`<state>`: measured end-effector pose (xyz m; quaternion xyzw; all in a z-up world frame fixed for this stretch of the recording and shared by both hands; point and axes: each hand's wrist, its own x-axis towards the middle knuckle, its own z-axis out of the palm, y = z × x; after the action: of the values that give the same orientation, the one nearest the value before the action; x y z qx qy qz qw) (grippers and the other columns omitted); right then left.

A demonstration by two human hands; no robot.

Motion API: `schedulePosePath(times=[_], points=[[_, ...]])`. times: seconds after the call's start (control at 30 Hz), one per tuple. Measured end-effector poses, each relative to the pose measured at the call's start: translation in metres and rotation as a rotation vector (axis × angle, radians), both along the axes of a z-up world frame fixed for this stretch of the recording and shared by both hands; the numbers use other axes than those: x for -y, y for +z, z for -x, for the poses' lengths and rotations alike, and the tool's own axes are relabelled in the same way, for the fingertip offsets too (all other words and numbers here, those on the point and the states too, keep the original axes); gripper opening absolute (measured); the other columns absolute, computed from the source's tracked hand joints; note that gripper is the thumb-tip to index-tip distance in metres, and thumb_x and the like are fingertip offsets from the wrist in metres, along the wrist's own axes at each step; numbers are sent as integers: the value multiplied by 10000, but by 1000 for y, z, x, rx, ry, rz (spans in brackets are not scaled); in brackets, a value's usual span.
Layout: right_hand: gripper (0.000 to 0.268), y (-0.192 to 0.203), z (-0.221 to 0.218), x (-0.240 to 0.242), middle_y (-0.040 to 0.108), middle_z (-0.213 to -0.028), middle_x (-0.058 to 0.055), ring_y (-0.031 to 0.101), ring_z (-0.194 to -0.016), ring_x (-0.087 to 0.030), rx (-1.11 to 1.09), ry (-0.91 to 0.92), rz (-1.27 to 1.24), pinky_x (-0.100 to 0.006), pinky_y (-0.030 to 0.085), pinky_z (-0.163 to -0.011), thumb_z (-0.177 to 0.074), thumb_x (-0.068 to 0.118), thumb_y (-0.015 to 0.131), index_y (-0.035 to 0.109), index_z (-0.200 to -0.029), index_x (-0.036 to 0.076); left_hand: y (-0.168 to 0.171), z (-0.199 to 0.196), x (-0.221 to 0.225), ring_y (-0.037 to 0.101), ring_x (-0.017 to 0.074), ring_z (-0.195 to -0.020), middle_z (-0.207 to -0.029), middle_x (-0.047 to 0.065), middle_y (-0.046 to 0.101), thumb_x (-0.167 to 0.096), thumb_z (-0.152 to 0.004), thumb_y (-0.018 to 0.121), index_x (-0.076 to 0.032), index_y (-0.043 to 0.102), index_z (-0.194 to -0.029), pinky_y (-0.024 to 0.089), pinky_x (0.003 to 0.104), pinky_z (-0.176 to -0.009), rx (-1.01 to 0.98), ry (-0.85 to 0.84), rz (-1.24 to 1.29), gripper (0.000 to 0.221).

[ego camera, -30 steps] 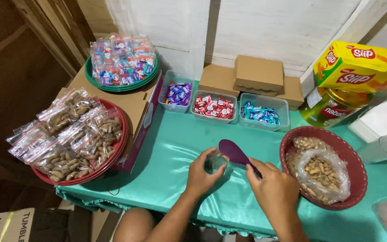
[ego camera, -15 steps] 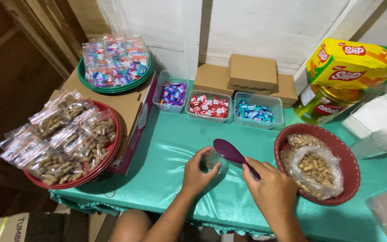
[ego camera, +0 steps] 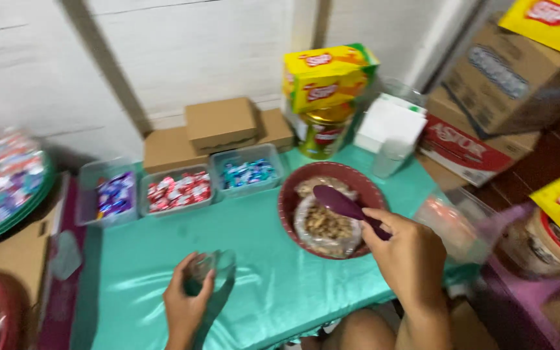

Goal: Scooping peanuts from a bowl into small plastic bags and sealing them manually

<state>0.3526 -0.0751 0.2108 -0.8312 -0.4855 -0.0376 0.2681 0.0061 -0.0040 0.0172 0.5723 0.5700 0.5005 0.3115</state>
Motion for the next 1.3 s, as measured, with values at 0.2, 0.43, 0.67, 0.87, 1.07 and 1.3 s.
schedulePosePath(times=[0.2, 0.43, 0.67, 0.87, 1.07, 1.3], points=[[283, -8, -25, -2, 793, -998, 9, 728, -896, -351, -24, -60, 296, -502, 541, -713, -843, 443, 694, 781, -1112, 430, -5, -8, 1, 711, 162, -1084, -1213, 128, 754, -100, -819, 784, -45, 645, -1330, 514, 275, -1034, 6, 13, -42, 532], [281, -21, -27, -23, 783, -1022, -32, 707, -946, -397, -98, 34, 291, -556, 529, -737, -847, 422, 687, 781, -1110, 392, -3, -10, 2, 713, 160, -1057, -1193, 109, 756, -122, -796, 809, -69, 672, -1334, 532, 271, -963, -98, 56, 34, 557], [316, 0, -35, -18, 810, -1094, 31, 757, -1065, -149, -400, -50, 415, -339, 550, -762, -830, 467, 700, 818, -1111, 380, 1, -14, 3, 717, 152, -1076, -1186, 89, 766, -98, -814, 785, -73, 652, -1327, 543, 279, -976, -68, 40, 8, 530], [319, -12, -34, -25, 818, -1042, -29, 765, -1029, -158, -472, -20, 361, -320, 531, -774, -807, 467, 718, 828, -1089, 367, 0, -14, 3, 712, 153, -1089, -1182, 101, 767, -97, -812, 789, -63, 655, -1326, 541, 279, -977, -35, 27, 12, 533], [243, -24, -40, -25, 377, -556, 49, 377, -552, -107, -505, 39, 300, -326, 293, -555, -841, 394, 744, 865, -1020, 283, -9, -10, 1, 713, 157, -1071, -1189, 113, 764, -87, -812, 789, -52, 644, -1331, 543, 279, -973, 4, 11, -3, 540], [265, -23, -47, -20, 423, -563, 50, 374, -561, -99, -564, 19, 283, -289, 299, -563, -856, 371, 751, 884, -1044, 240, 0, -12, 2, 721, 168, -1081, -1192, 109, 767, -107, -810, 789, -67, 650, -1322, 545, 285, -974, -17, 26, 40, 532]])
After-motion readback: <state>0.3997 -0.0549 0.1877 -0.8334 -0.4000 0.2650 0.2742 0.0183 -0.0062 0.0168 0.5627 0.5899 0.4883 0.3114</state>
